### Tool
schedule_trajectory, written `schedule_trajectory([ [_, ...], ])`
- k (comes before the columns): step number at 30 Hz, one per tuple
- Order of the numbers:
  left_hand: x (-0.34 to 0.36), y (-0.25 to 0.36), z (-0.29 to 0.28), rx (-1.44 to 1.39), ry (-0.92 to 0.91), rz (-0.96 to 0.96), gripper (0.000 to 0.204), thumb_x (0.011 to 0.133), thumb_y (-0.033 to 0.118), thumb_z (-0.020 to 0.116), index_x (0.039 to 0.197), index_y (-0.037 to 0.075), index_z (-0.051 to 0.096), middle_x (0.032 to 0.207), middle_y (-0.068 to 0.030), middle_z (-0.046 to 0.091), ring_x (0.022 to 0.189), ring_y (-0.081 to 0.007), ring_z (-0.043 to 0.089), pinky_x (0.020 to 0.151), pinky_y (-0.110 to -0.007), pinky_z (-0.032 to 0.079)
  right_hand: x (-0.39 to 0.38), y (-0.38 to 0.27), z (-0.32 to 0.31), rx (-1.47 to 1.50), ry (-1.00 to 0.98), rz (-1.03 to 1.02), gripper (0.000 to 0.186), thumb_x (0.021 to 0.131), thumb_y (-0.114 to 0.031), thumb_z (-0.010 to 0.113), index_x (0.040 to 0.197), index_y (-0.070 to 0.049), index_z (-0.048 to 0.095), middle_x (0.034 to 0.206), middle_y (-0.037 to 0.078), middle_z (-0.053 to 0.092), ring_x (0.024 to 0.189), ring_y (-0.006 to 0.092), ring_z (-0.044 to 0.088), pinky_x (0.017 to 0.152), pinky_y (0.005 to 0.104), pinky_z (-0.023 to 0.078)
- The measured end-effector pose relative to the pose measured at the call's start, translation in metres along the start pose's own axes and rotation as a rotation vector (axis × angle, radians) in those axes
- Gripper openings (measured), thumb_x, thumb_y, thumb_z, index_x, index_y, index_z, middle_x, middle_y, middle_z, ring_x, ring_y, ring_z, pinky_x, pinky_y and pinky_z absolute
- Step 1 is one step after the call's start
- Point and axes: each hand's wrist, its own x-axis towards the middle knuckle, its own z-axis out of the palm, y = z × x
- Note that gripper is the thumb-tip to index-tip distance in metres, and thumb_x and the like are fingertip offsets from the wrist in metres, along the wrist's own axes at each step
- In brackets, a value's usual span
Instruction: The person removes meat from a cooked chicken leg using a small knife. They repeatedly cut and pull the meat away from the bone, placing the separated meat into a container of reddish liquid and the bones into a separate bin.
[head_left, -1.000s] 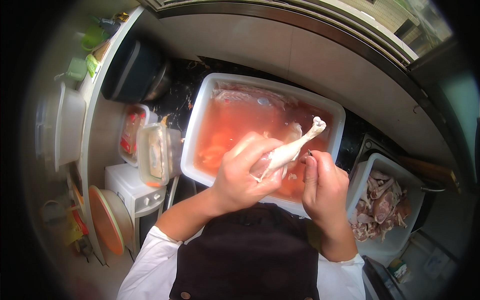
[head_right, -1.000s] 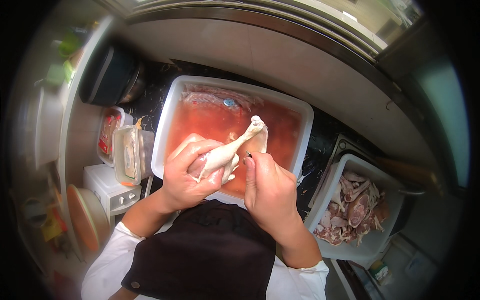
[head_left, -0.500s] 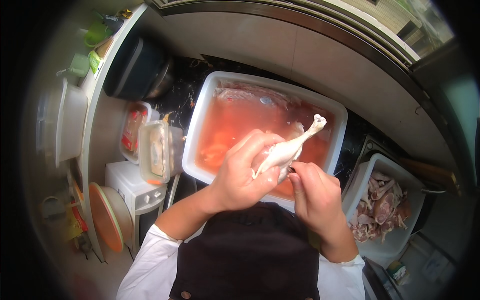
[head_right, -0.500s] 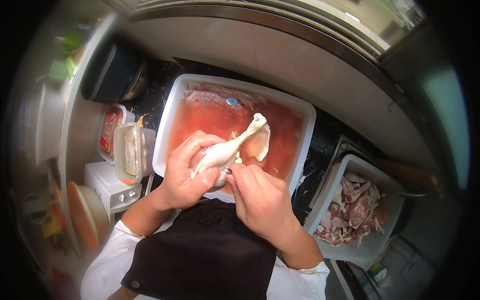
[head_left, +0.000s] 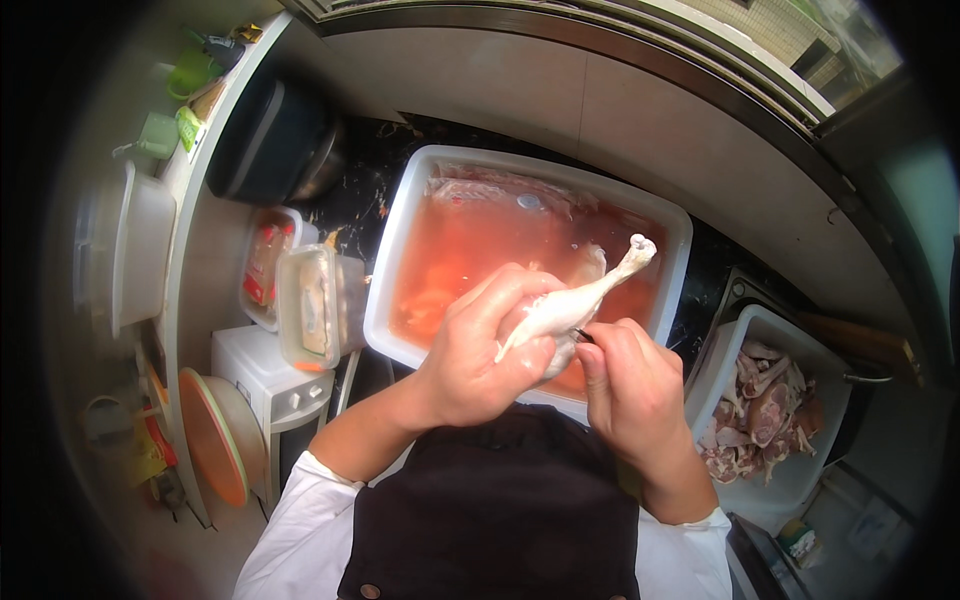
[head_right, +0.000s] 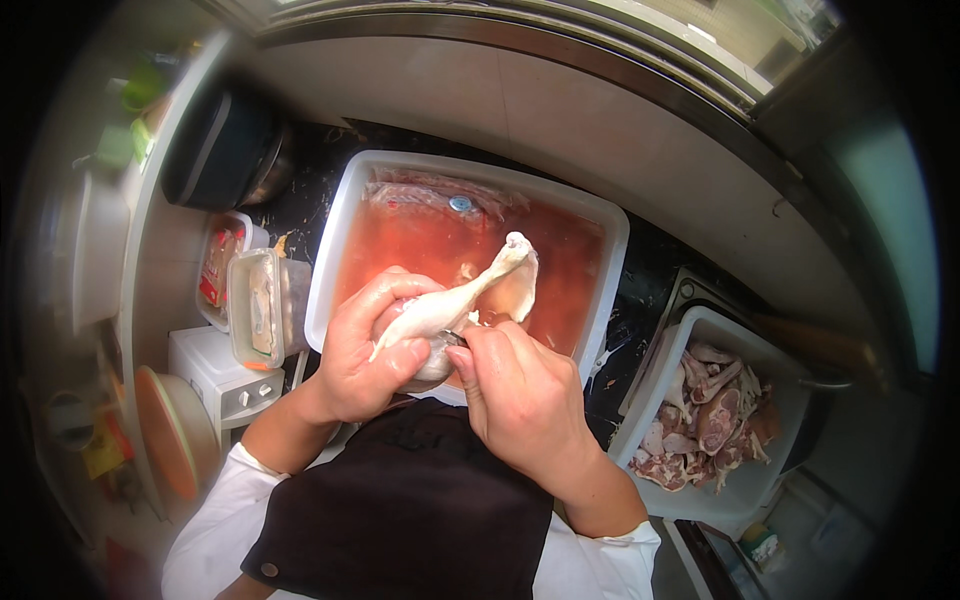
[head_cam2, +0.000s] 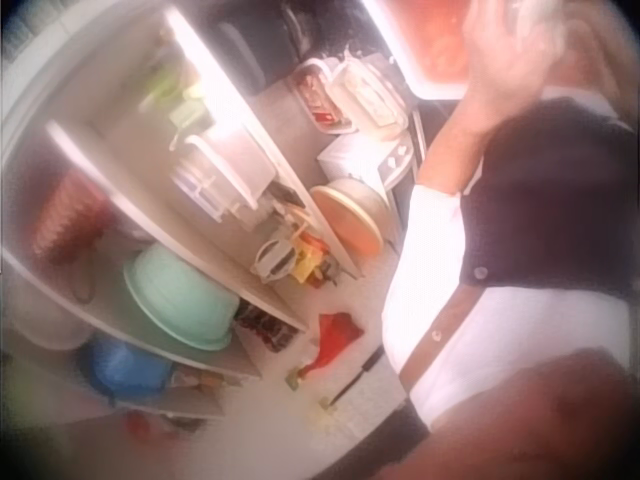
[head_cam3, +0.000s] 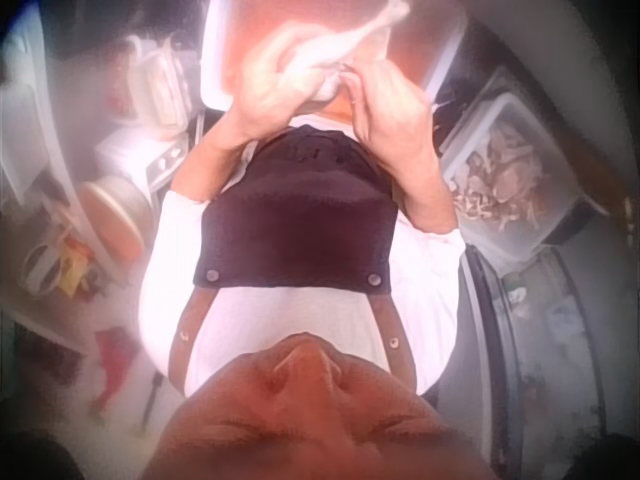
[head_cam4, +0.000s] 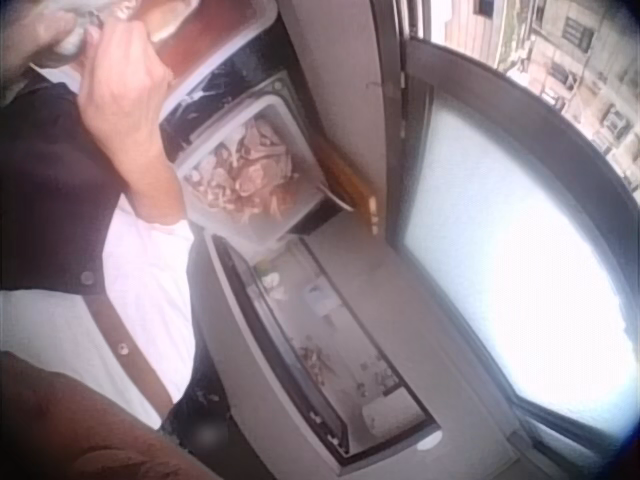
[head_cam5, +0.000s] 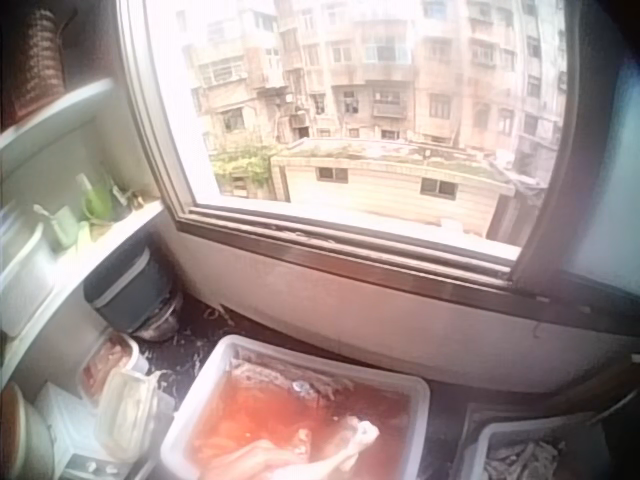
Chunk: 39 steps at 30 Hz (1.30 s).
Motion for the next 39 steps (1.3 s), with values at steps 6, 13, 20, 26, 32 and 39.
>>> schedule_trajectory([
  [6, 0.0, 0.0, -0.001, 0.068, -0.017, 0.031, 0.037, 0.089, 0.011, 0.06, 0.122, -0.006, 0.055, 0.104, -0.0136, 0.059, 0.093, -0.0212, 0.06, 0.083, -0.032, 0.049, -0.001, 0.0, 0.0, -0.014, -0.033, -0.011, 0.012, 0.09, -0.006, 0.07, 0.095, 0.0, 0.062, 0.075, 0.012, 0.058, 0.059, 0.0291, 0.06, 0.051, 0.0382, 0.048],
  [13, -0.001, -0.001, 0.001, -0.051, 0.004, 0.039, 0.036, 0.086, 0.007, 0.058, 0.12, -0.005, 0.057, 0.104, -0.0141, 0.06, 0.092, -0.022, 0.061, 0.083, -0.033, 0.05, -0.004, 0.008, 0.002, 0.42, 0.086, 0.322, 0.015, 0.096, -0.01, 0.067, 0.097, 0.003, 0.059, 0.076, 0.012, 0.062, 0.061, 0.0195, 0.06, 0.057, 0.0324, 0.047],
  [20, 0.002, -0.006, 0.008, 0.498, 0.116, 0.376, 0.048, 0.072, -0.002, 0.073, 0.119, 0.0, 0.061, 0.102, -0.0148, 0.061, 0.077, -0.0254, 0.064, 0.066, -0.032, 0.052, -0.004, 0.007, 0.013, 0.985, 0.054, 0.579, 0.018, 0.097, -0.005, 0.06, 0.113, 0.003, 0.057, 0.08, 0.0, 0.058, 0.063, 0.0062, 0.051, 0.056, 0.0243, 0.042],
  [26, 0.0, -0.015, 0.017, 0.921, 0.241, 0.627, 0.047, 0.073, 0.009, 0.079, 0.117, 0.004, 0.066, 0.099, -0.0073, 0.061, 0.07, -0.0187, 0.061, 0.057, -0.03, 0.047, -0.005, 0.001, 0.024, 1.529, 0.204, 0.746, 0.026, 0.098, -0.007, 0.057, 0.123, -0.001, 0.055, 0.079, -0.003, 0.051, 0.057, 0.0001, 0.037, 0.05, 0.019, 0.03],
  [32, -0.002, -0.026, 0.02, 1.044, 0.34, 0.709, 0.038, 0.081, 0.01, 0.075, 0.116, 0.003, 0.065, 0.095, -0.0056, 0.06, 0.068, -0.018, 0.06, 0.053, -0.03, 0.042, -0.009, -0.008, 0.036, 1.54, 0.32, 0.785, 0.026, 0.093, -0.001, 0.058, 0.119, -0.002, 0.058, 0.093, 0.0, 0.054, 0.073, 0.0073, 0.05, 0.068, 0.0207, 0.047],
  [39, 0.001, -0.033, 0.019, 0.993, 0.351, 0.761, 0.03, 0.082, 0.008, 0.071, 0.109, 0.004, 0.06, 0.093, -0.0068, 0.06, 0.067, -0.0194, 0.06, 0.052, -0.032, 0.042, -0.004, -0.008, 0.04, 1.417, 0.359, 0.743, 0.018, 0.1, -0.006, 0.054, 0.116, 0.0, 0.058, 0.086, -0.001, 0.053, 0.066, 0.0071, 0.046, 0.063, 0.0215, 0.043],
])
